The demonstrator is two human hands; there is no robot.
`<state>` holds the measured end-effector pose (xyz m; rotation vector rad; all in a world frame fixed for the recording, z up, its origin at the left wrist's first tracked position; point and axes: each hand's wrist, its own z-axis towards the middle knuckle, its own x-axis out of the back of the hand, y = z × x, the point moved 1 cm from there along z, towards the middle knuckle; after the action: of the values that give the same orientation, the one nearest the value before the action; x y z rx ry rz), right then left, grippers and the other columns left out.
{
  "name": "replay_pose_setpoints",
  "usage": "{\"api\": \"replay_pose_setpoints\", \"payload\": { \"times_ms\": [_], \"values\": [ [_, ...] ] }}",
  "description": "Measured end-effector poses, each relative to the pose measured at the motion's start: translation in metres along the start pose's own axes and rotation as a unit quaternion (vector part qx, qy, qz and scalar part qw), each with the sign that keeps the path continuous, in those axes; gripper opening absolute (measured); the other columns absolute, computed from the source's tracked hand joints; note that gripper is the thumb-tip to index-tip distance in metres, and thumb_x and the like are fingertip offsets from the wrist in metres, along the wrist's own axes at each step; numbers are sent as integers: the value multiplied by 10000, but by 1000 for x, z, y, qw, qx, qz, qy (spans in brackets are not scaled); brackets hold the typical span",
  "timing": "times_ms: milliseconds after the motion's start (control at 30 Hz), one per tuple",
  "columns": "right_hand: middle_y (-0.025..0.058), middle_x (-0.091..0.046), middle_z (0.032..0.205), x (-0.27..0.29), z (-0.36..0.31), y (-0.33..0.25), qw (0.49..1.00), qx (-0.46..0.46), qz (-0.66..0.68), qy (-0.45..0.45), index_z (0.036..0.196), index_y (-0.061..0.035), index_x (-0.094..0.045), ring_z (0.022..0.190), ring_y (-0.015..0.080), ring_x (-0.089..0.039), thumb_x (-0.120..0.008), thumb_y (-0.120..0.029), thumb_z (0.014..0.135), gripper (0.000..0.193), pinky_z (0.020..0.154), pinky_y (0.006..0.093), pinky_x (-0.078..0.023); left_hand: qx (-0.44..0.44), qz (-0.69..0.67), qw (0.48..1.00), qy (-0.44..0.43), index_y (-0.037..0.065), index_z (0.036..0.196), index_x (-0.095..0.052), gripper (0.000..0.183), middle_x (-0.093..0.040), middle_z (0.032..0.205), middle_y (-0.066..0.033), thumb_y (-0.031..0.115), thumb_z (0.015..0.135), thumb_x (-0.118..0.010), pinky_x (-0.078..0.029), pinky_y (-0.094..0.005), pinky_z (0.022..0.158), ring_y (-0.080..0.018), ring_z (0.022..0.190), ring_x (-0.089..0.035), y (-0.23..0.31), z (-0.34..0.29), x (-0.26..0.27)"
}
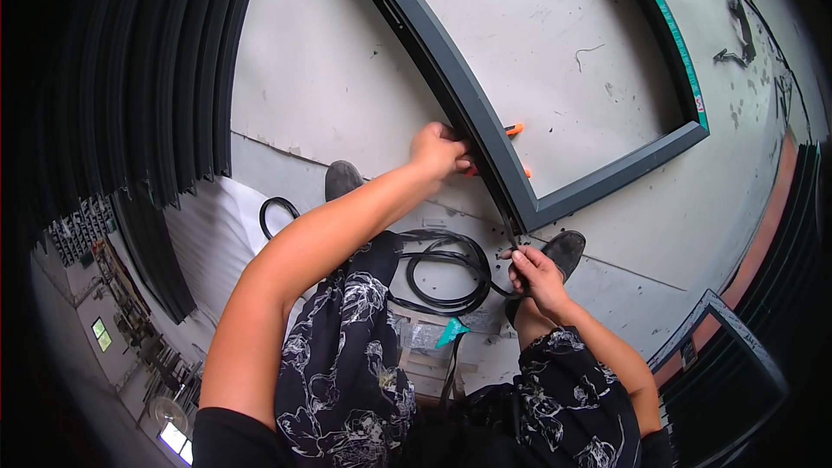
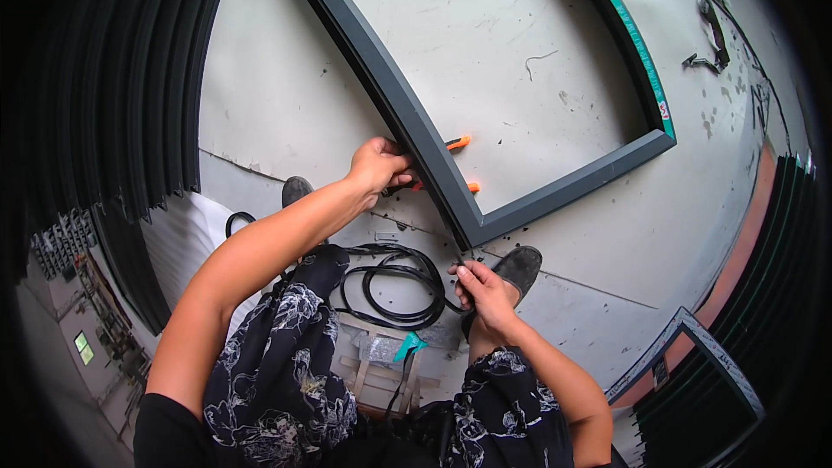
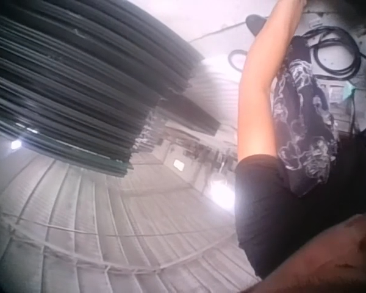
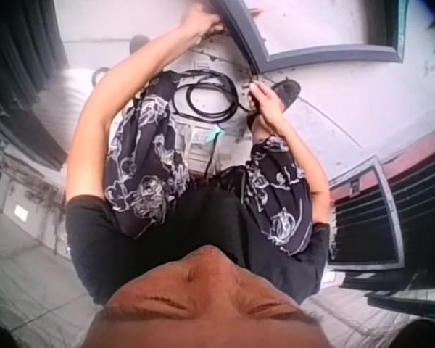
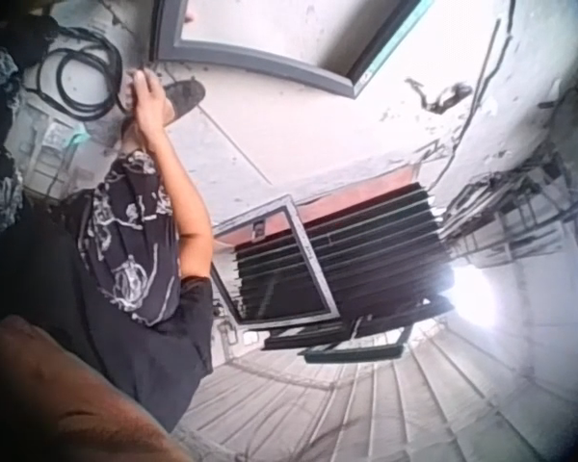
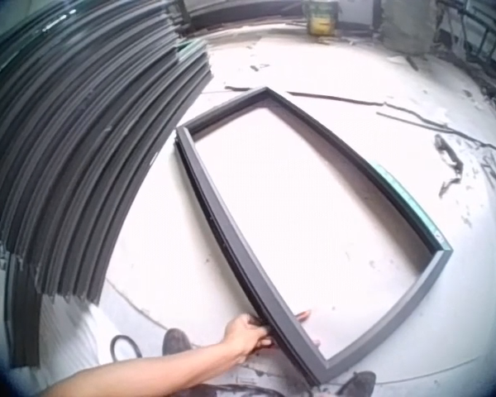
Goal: The person fits a rubber seal into the groove of a metal frame by hand, using a pair of pliers to cut the seal and then pressing it into the corner of the frame.
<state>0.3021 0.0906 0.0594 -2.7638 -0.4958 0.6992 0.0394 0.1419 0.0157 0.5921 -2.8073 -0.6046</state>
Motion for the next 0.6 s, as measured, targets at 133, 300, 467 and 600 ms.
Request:
{"api": "replay_pose_setpoints", "payload": {
  "times_ms": [133,300,467,600],
  "values": [
    [-34,-496,656,-1,8,7,1000,14,-20,2,1005,-54,-569,546,39,-431,-484,-255,931,230,499,165,-351,27,1,999,27,-32,961,-515,194,-605,837,-94,28,806,-614,-481,-171,495,-117,623,-605,-2,3,8],
    [-33,-488,635,-2,8,7,999,13,-40,7,1014,-56,-580,554,48,-436,-486,-292,929,268,511,180,-352,-3,0,1000,26,8,945,-521,182,-599,833,-64,16,785,-606,-482,-214,526,-126,620,-582,-8,7,7],
    [-34,-495,636,-1,12,11,999,14,-49,2,1021,-55,-588,542,46,-436,-487,-284,930,267,499,174,-353,-12,25,998,49,1,914,-543,156,-610,806,-66,15,777,-616,-469,-212,513,-117,602,-573,-7,9,12],
    [-34,-497,635,4,6,10,998,27,-54,17,1025,-56,-590,538,47,-436,-487,-281,929,265,495,173,-352,-3,2,1000,23,-5,876,-565,130,-617,801,-79,11,764,-630,-469,-223,508,-123,609,-580,-7,12,3]
  ]
}}
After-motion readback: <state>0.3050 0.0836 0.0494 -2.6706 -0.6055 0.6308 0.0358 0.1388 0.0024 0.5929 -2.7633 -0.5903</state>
